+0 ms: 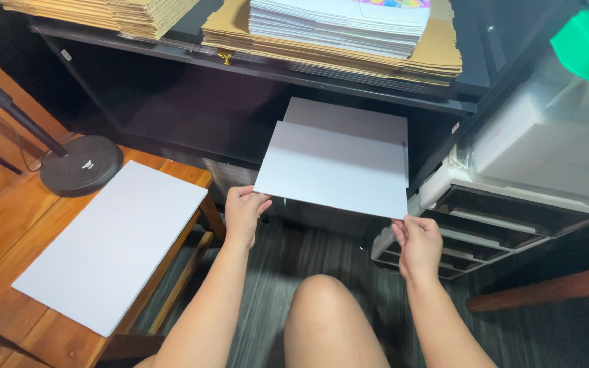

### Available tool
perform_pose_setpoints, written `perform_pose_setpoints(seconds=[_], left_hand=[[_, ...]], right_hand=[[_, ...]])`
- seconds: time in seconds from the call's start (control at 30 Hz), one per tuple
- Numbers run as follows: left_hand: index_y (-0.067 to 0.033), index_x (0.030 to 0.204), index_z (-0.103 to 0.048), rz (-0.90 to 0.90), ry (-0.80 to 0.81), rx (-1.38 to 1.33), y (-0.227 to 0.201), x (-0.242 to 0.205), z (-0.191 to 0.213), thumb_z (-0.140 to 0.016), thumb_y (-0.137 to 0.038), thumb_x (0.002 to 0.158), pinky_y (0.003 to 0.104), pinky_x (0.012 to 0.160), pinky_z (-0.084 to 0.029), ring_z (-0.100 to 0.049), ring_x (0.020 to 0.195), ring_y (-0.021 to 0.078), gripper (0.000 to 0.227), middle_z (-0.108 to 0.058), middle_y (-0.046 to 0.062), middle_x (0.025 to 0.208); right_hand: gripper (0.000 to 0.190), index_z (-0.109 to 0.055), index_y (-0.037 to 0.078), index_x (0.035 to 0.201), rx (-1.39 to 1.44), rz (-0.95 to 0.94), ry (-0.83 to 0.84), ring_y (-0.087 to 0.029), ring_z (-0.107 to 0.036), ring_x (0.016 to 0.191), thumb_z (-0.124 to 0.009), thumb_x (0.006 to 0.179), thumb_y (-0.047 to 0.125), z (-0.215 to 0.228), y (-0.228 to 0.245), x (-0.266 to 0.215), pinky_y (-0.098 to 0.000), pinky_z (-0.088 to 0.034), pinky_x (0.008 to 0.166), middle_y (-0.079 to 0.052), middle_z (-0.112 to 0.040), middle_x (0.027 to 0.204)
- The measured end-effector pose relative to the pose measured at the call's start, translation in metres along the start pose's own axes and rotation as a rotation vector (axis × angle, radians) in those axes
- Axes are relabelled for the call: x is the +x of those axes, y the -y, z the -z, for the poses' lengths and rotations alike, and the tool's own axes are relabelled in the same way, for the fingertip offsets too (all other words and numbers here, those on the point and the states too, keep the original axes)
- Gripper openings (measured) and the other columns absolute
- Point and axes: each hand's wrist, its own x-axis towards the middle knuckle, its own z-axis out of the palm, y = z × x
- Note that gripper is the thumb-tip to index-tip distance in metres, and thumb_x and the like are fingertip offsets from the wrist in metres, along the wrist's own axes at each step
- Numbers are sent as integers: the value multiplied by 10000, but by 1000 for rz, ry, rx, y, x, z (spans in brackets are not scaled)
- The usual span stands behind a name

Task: The person repeatedly takes white sheets of paper from a stack on a black shelf and places them onto a wooden bench. The person handles the paper by hand, moving it from the shelf to the bench in a repetitive cycle.

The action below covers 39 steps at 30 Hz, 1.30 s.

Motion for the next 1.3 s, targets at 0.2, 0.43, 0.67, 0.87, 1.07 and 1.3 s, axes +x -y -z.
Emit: perform_pose_setpoints(seconds=[0.2, 0.43, 0.67, 0.87, 1.07, 1.3], left_hand=[[114, 1267, -510, 26, -30, -58, 23, 1, 20, -655, -14, 954, 479, 935, -635, -718, 1076, 419, 369, -623, 320, 1099], [38, 1190, -551, 103, -20, -37, 43, 32, 31, -618, -278, 1045, 384, 836, -653, -703, 872, 239, 355, -611, 184, 1006], [-234, 1627, -372, 228, 126, 93, 14, 42, 13, -393, -322, 1136, 549, 1015, -536, -512, 1392, 415, 500, -439, 305, 1561], [-187, 1587, -450, 205, 167, 78, -19, 8, -1, -368, -144, 1137, 543, 1183, -386, -321, 1529, 389, 459, -317, 240, 1668], [-157, 1574, -465, 185, 160, -3, -5, 8, 6, -366, -100, 1126, 540, 1209, -348, -265, 1551, 395, 463, -295, 227, 1682], [-99, 1603, -401, 107, 139, -33, -29, -36, 21, -341, -83, 1126, 542, 1215, -329, -255, 1558, 392, 480, -285, 234, 1688]], right_hand=[[131, -552, 30, 1099, 89, -34, -19, -196, -755, 957, -652, 1031, 81, 17, -16, -6, -323, -633, 920, -76, -655, 945], [131, -540, 57, 1125, 147, -82, -29, -144, -742, 921, -629, 1033, 87, 24, -5, -15, -300, -649, 921, -35, -618, 915], [494, -340, 152, 1603, 161, -174, 107, -430, -499, 1378, -367, 1116, 74, 13, 11, -26, -504, -450, 1127, -298, -433, 1461], [483, -359, 130, 1604, 192, -209, 169, -398, -451, 1430, -296, 1126, 91, 13, 12, -27, -476, -414, 1164, -266, -375, 1605], [472, -398, 138, 1588, 251, -212, 202, -370, -530, 1366, -312, 1126, 96, 29, -13, -6, -468, -470, 1133, -229, -462, 1544], [444, -436, 109, 1560, 243, -188, 236, -345, -565, 1329, -334, 1128, 102, 28, -17, -7, -454, -503, 1107, -213, -518, 1504]])
